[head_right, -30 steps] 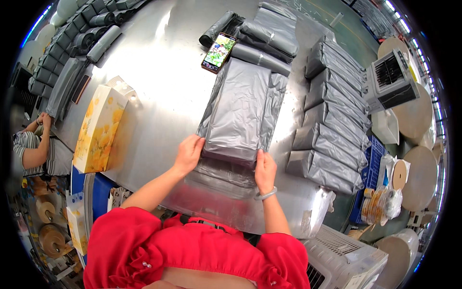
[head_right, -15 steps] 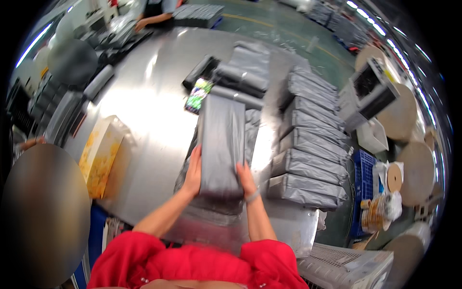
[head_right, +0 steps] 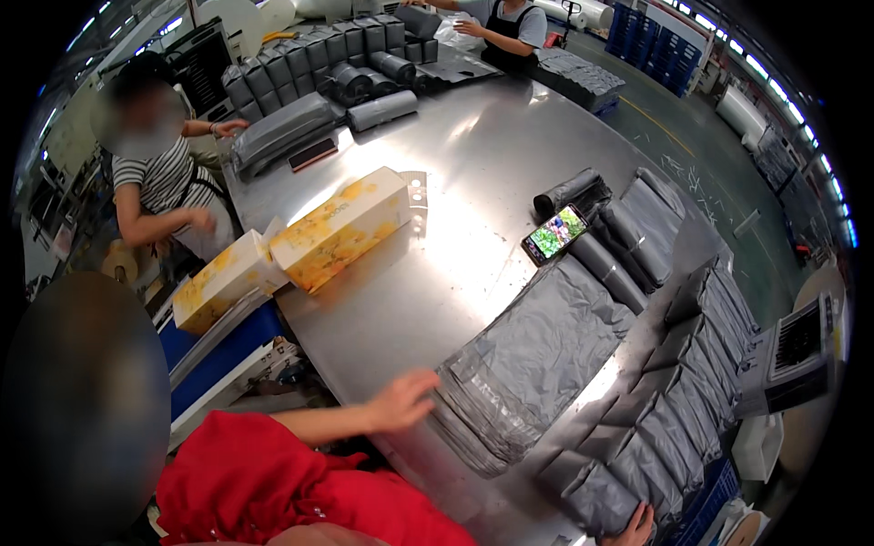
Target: The person places yellow boxes into grey plastic bags, folds the bags closed, and stacks the packaged items on a metal table.
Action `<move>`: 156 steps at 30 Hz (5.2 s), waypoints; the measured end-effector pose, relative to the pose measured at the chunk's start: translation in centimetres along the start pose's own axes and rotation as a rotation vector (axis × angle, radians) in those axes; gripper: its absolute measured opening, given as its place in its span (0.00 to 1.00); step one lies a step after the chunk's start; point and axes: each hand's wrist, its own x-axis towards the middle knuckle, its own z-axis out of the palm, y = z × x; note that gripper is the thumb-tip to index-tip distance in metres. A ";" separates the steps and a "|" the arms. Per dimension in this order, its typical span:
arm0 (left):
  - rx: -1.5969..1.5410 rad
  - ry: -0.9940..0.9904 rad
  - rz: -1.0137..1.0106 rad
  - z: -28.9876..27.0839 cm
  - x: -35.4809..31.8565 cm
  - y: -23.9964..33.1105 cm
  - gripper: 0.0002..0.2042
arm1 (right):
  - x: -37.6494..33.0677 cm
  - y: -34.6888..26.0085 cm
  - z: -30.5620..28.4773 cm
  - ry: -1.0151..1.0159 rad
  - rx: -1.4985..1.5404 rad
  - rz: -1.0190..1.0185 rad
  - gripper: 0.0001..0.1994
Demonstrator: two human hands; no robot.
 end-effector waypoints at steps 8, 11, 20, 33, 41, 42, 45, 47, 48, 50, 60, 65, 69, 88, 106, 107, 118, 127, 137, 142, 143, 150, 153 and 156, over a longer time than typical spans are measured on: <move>0.739 0.328 -0.121 -27.8 4.0 -9.5 0.32 | 7.7 -7.8 1.7 0.551 0.088 0.119 0.30; 0.712 -0.126 -0.866 -38.1 -1.9 -14.6 0.49 | 7.0 -20.9 0.4 0.471 0.783 -0.025 0.18; 0.469 -0.254 -0.862 -43.3 -3.9 -19.6 0.50 | 9.1 -58.8 -2.1 -0.553 1.242 -0.631 0.41; -0.783 -0.321 -0.990 -36.2 6.6 -26.4 0.33 | 11.1 -71.4 -0.5 -0.254 1.145 -0.793 0.46; -0.526 0.187 -0.484 -25.8 38.2 -31.3 0.33 | 41.3 -69.0 5.7 0.122 1.143 -0.429 0.43; -0.383 0.367 -0.431 -25.4 40.0 -31.8 0.28 | 43.2 -69.5 3.0 0.109 1.053 -0.398 0.38; -0.363 0.196 -0.160 -20.7 41.1 -21.7 0.14 | 45.2 -61.9 -4.4 0.020 1.493 -0.329 0.22; -1.046 -0.186 -0.406 -15.5 37.4 -16.5 0.09 | 45.5 -58.1 -9.7 0.215 1.715 -0.270 0.11; -1.114 -0.340 -0.411 -12.7 34.5 -12.7 0.10 | 45.2 -56.6 -12.9 0.376 1.824 -0.322 0.09; -1.074 -0.454 -0.123 -10.4 28.7 -3.2 0.12 | 42.8 -53.3 -21.0 0.676 1.955 -0.349 0.08; -1.050 -0.205 0.369 -6.7 14.3 11.9 0.08 | 26.4 -32.8 -36.2 1.019 2.349 -1.033 0.05; -1.092 -0.300 0.547 -5.7 15.0 16.4 0.15 | 22.5 -26.1 -35.0 0.905 2.393 -1.044 0.04; -1.049 -0.416 0.387 -5.1 12.3 16.1 0.17 | 20.3 -30.1 -34.0 0.696 2.477 -1.122 0.07; -1.470 -0.695 -0.204 -4.9 8.1 16.4 0.22 | 10.8 -40.0 -30.0 0.607 2.022 -1.191 0.03; -1.575 -1.123 -0.288 0.0 7.5 16.5 0.11 | -0.8 -45.2 -23.0 0.044 0.882 -1.933 0.14; -1.535 -1.138 -0.251 -0.7 7.5 16.1 0.11 | -0.7 -45.3 -22.9 0.030 0.884 -1.936 0.14; -1.494 -1.003 -0.141 -3.6 6.7 15.9 0.11 | -1.5 -46.4 -23.1 -0.052 0.896 -1.990 0.11; -1.555 -0.979 -0.268 -3.8 6.5 16.0 0.14 | -3.7 -45.4 -24.7 0.064 0.935 -1.980 0.11; -1.567 -1.047 -0.048 -9.0 8.0 17.1 0.10 | -5.9 -41.8 -25.6 0.408 0.704 -1.732 0.14; -1.441 -0.976 -0.027 -5.3 8.6 18.5 0.12 | -5.3 -41.1 -25.4 0.386 0.713 -1.702 0.14; -1.421 -0.981 0.035 -6.1 8.6 18.8 0.14 | -5.2 -40.8 -25.5 0.389 0.711 -1.688 0.14; -1.418 -1.103 0.169 -10.0 8.6 18.7 0.15 | -4.7 -40.0 -25.7 0.372 0.717 -1.677 0.15; -1.346 -0.863 0.088 -6.3 9.0 19.2 0.13 | -4.4 -39.8 -25.9 0.362 0.717 -1.693 0.15; -1.253 -0.909 0.262 -7.9 8.4 19.0 0.15 | -3.7 -40.1 -25.5 0.345 0.745 -1.721 0.15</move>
